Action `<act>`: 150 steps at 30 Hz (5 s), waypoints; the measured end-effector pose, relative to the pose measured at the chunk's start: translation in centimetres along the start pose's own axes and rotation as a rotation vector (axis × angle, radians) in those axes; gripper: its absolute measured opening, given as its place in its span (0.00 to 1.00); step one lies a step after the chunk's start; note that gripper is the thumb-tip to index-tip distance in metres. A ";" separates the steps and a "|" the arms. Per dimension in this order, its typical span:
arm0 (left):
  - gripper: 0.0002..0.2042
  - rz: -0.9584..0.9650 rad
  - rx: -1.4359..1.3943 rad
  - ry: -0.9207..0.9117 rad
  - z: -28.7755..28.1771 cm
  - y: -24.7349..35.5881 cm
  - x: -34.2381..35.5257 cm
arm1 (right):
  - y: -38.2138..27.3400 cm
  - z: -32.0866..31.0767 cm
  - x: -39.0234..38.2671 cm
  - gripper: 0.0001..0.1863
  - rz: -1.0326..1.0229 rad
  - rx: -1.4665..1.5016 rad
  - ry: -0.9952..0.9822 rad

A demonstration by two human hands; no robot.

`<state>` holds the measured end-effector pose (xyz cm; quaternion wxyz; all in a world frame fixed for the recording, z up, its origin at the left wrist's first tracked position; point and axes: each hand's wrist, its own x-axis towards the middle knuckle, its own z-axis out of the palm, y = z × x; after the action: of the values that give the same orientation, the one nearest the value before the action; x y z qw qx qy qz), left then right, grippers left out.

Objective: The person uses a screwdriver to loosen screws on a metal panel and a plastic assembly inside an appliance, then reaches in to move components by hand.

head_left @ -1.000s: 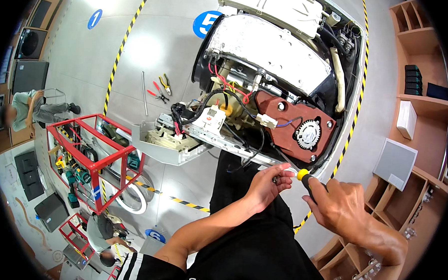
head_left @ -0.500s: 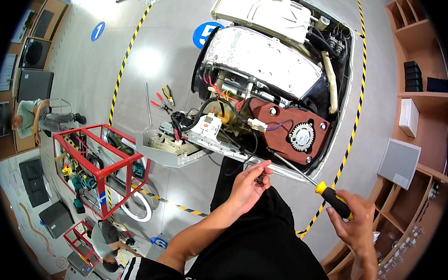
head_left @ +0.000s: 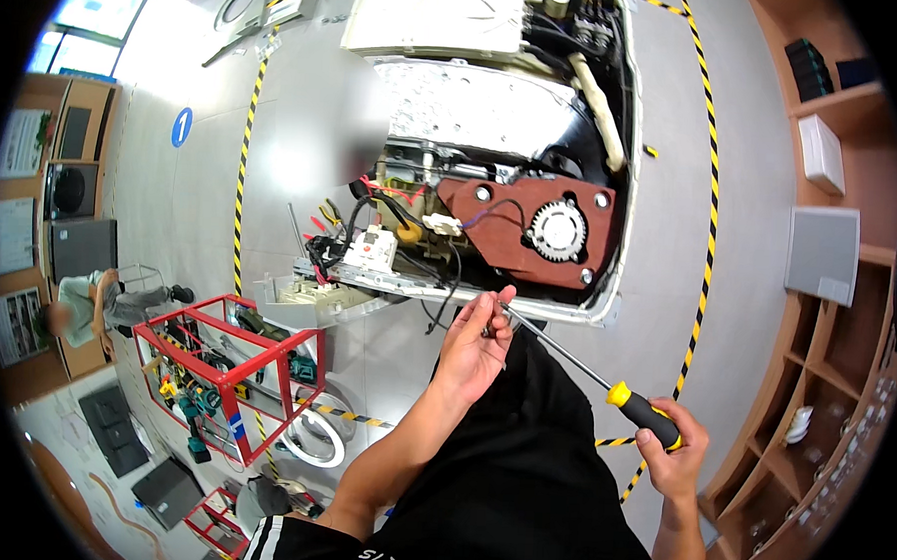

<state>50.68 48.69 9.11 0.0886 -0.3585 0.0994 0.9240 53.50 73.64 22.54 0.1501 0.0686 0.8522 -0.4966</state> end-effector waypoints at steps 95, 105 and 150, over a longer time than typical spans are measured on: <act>0.11 -0.232 0.205 0.093 -0.2 -1.0 0.9 | 1.5 3.9 -1.6 0.19 0.157 -0.189 -0.113; 0.12 -0.638 0.221 0.129 2.7 -4.7 3.5 | -5.5 -0.9 -0.2 0.18 -0.036 -0.678 -0.009; 0.15 -0.668 0.000 0.073 2.6 -7.5 6.0 | -9.2 2.3 14.0 0.19 -0.419 -1.099 -0.643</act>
<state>46.44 57.09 6.01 0.3829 -0.4041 -0.0203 0.8305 38.29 66.60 24.49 0.3103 -0.3361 0.8892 -0.0048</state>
